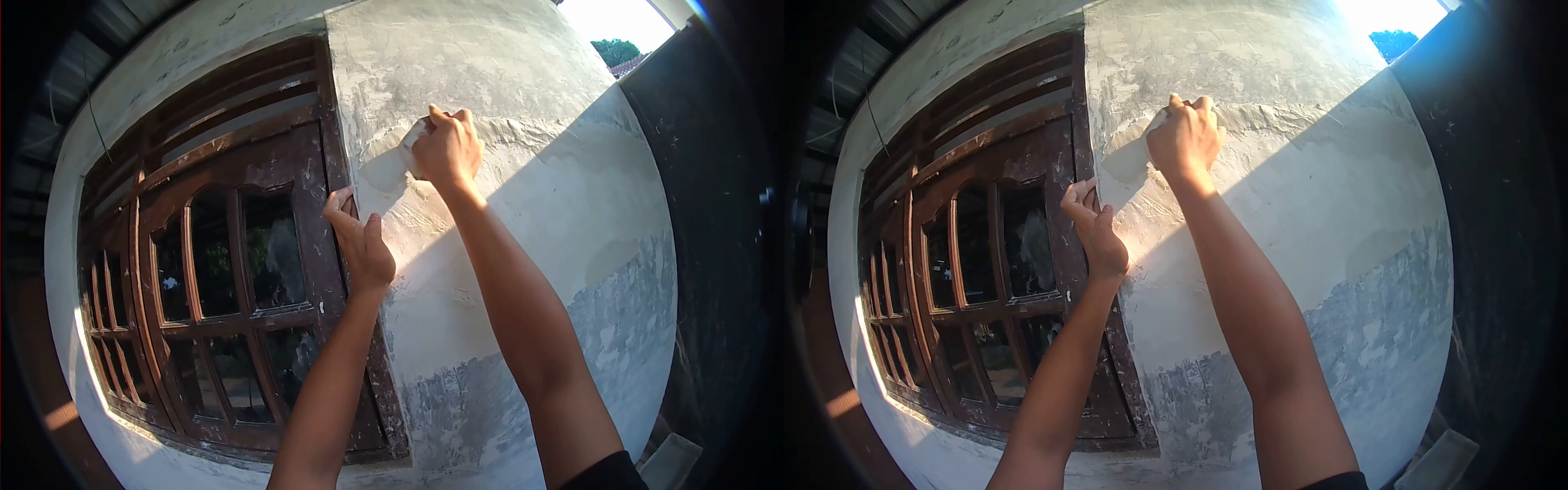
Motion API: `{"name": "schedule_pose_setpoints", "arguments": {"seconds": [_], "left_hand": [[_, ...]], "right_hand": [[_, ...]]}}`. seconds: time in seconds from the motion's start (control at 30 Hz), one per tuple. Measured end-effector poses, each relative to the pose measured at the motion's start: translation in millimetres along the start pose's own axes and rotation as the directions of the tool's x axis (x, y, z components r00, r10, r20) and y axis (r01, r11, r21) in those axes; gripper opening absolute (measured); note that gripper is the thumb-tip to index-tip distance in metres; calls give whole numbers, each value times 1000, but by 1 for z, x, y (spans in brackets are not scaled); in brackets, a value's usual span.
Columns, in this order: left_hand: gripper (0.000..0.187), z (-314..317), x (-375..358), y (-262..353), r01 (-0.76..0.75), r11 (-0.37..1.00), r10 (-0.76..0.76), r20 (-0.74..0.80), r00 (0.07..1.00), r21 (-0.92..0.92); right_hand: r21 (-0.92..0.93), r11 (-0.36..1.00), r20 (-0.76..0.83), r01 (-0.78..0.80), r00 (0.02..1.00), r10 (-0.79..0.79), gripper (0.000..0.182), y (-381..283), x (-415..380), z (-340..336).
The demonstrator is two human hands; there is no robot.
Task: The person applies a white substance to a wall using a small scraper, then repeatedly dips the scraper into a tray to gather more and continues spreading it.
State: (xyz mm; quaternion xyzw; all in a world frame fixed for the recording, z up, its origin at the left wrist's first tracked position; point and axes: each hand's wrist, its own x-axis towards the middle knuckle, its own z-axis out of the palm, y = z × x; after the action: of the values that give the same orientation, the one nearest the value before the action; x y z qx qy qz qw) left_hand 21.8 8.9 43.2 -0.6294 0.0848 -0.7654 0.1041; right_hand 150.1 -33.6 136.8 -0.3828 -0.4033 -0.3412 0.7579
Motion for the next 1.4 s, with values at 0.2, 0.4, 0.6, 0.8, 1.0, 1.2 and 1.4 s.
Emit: {"name": "schedule_pose_setpoints", "arguments": {"seconds": [0.2,0.4,0.6,0.8,1.0,1.2,1.4], "left_hand": [[54,-3,0,-9,-48,997,47,20,999,53],[54,-2,0,-7,-53,999,53,25,998,12],[53,-1,0,-10,-85,995,86,-21,996,43],[52,-1,-1,-10,-32,999,32,-12,999,2],[50,2,0,2,0,999,0,-11,1000,-34],[52,-1,1,-10,-89,991,91,-17,996,103],[50,0,0,-6,-38,993,39,-9,999,113]], "right_hand": [[215,961,-23,176,984,-175,47,-22,-15,0],[-6,999,-66,-46,997,45,37,0,13,1],[202,953,114,225,961,-251,46,-39,-21,15],[64,998,-186,-5,982,17,43,0,11,1],[96,992,70,79,994,-86,48,-6,-22,0],[243,956,43,162,983,-177,50,-2,-17,-5],[29,997,-126,66,990,-62,38,12,0,-11]]}}
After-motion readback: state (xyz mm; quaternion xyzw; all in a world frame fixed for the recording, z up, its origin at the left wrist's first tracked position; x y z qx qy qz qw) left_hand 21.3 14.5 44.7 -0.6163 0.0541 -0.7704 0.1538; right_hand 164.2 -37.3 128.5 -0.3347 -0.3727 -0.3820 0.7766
